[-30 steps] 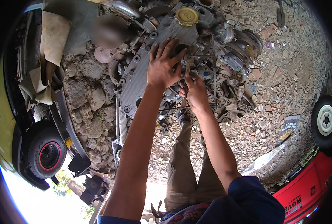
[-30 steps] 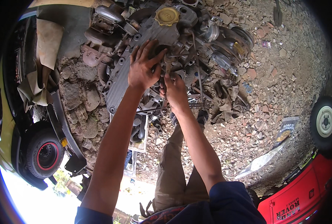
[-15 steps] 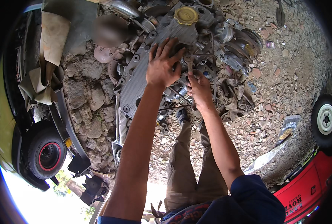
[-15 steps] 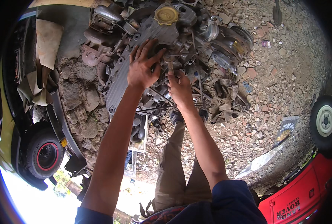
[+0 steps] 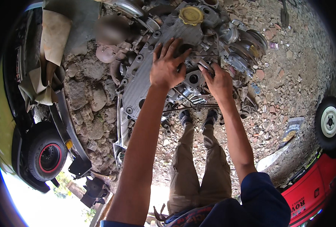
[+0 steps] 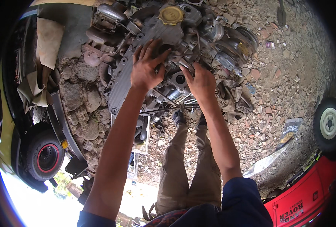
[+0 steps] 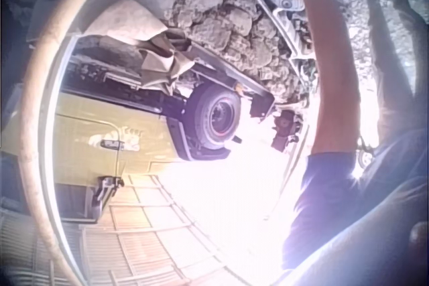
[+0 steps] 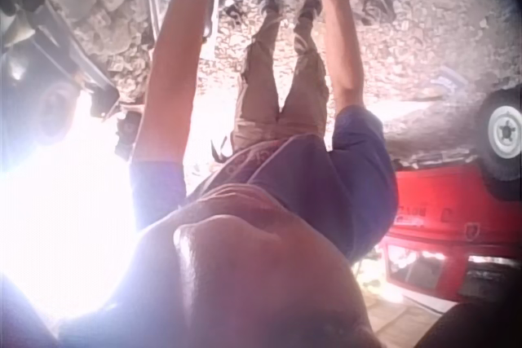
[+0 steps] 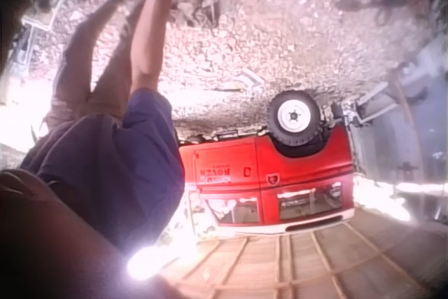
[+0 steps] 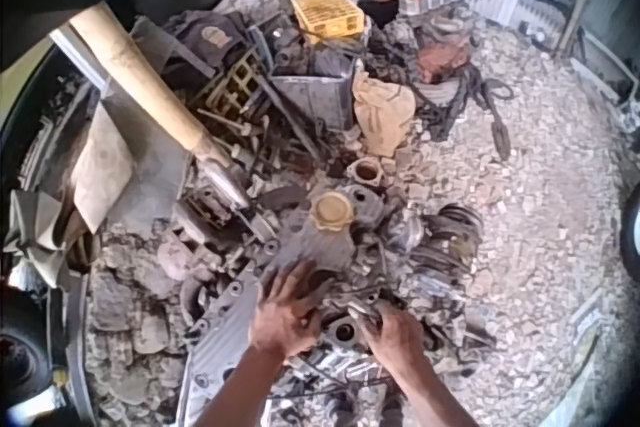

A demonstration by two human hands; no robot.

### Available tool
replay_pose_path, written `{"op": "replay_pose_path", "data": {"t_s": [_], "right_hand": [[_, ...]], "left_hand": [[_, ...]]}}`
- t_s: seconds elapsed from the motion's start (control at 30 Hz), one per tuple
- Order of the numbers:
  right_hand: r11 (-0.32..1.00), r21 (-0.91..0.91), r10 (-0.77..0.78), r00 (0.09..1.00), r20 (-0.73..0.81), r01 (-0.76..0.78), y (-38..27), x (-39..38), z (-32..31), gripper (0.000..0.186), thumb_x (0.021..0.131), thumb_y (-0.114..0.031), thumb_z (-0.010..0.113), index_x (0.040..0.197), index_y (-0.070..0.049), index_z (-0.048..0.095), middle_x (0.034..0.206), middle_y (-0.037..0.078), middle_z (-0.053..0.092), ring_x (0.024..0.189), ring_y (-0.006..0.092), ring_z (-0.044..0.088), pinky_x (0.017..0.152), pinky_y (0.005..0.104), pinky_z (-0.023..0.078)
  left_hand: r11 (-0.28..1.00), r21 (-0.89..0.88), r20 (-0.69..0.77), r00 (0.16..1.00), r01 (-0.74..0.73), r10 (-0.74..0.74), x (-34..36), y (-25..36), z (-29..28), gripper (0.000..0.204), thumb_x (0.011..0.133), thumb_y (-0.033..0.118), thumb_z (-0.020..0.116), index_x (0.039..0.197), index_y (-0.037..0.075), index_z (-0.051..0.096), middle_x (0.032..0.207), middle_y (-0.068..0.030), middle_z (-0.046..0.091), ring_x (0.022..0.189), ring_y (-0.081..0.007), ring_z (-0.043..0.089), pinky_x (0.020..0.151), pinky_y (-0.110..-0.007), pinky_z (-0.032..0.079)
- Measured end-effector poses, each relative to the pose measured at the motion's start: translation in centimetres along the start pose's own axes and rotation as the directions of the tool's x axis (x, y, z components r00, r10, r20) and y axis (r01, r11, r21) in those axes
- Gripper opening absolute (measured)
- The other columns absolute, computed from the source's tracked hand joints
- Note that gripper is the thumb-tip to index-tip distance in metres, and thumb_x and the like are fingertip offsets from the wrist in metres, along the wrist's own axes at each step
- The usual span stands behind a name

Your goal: The person is sitting on the ground and using a wrench to tighten bolts on a car engine block. They manipulate the tool with both hands to secure fasteners on the engine's surface.

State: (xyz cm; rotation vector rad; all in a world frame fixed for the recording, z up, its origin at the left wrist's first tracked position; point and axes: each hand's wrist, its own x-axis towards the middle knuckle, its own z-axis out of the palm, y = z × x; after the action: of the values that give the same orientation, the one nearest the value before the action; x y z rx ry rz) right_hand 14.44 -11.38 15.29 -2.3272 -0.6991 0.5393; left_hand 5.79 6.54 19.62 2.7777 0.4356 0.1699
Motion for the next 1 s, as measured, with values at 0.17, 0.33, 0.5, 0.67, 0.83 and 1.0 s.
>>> {"op": "replay_pose_path", "data": {"t_s": [0.17,0.33,0.5,0.67,0.83,1.0], "right_hand": [[0.999,-0.039,0.002,0.999,-0.046,-0.004,0.0,0.2,0.2,0.047,0.088,-0.051,0.064,0.089,-0.004,0.065,0.067,0.018,0.065,0.066,0.0384,0.066,0.058,0.046,0.051],[0.991,0.098,0.09,0.996,-0.029,-0.087,0.6,-0.8,-0.5,0.045,0.087,-0.049,0.067,0.086,-0.005,0.067,0.065,0.016,0.064,0.061,0.0371,0.064,0.055,0.0421,0.049],[0.911,0.379,0.215,0.972,-0.092,-0.166,0.5,-3.0,2.4,0.024,0.079,-0.019,0.08,0.082,-0.002,0.064,0.065,0.01,0.062,0.057,0.0213,0.06,0.054,0.0353,0.044],[0.885,0.411,-0.015,0.898,-0.44,0.217,-0.7,-0.9,5.7,0.029,0.071,-0.009,0.08,0.094,-0.001,0.062,0.086,0.014,0.064,0.075,0.0329,0.064,0.063,0.0383,0.05],[0.914,0.298,-0.081,0.843,-0.532,0.275,-3.3,1.3,5.9,0.035,0.074,-0.012,0.08,0.099,0.001,0.06,0.095,0.018,0.062,0.081,0.0384,0.063,0.068,0.0418,0.051],[0.881,0.393,-0.009,0.84,-0.543,0.263,-3.2,1.9,7.0,0.029,0.078,-0.013,0.079,0.098,0.002,0.064,0.091,0.018,0.064,0.079,0.0353,0.064,0.068,0.0394,0.05]], "left_hand": [[1.0,0.003,0.002,1.0,-0.009,0.009,0.0,-0.2,0.1,0.05,0.071,0.014,0.061,0.117,0.031,0.069,0.14,-0.0041,0.05,0.136,-0.0264,0.04,0.115,-0.049,0.026],[1.0,0.005,0.015,1.0,0.002,-0.002,-0.1,-0.2,-0.1,0.048,0.072,0.015,0.061,0.117,0.03,0.069,0.141,-0.0039,0.049,0.137,-0.025,0.039,0.116,-0.048,0.025],[1.0,0.005,0.003,1.0,0.021,-0.021,0.1,0.0,0.0,0.048,0.075,0.015,0.061,0.122,0.021,0.064,0.142,-0.0036,0.049,0.136,-0.0237,0.039,0.116,-0.047,0.026],[1.0,-0.006,-0.015,1.0,0.014,-0.014,0.1,-0.3,0.2,0.047,0.077,0.013,0.057,0.124,0.017,0.061,0.141,-0.0039,0.049,0.136,-0.0246,0.039,0.115,-0.047,0.026],[0.999,-0.029,-0.024,1.0,0.019,-0.02,0.1,-0.4,0.4,0.045,0.079,0.013,0.054,0.122,0.017,0.062,0.141,-0.0041,0.049,0.137,-0.0249,0.039,0.115,-0.047,0.025],[0.999,0.032,0.019,1.0,0.012,-0.013,-0.2,-0.6,0.3,0.041,0.08,0.018,0.056,0.12,0.019,0.064,0.143,-0.0016,0.047,0.139,-0.0209,0.035,0.117,-0.047,0.023]]}}
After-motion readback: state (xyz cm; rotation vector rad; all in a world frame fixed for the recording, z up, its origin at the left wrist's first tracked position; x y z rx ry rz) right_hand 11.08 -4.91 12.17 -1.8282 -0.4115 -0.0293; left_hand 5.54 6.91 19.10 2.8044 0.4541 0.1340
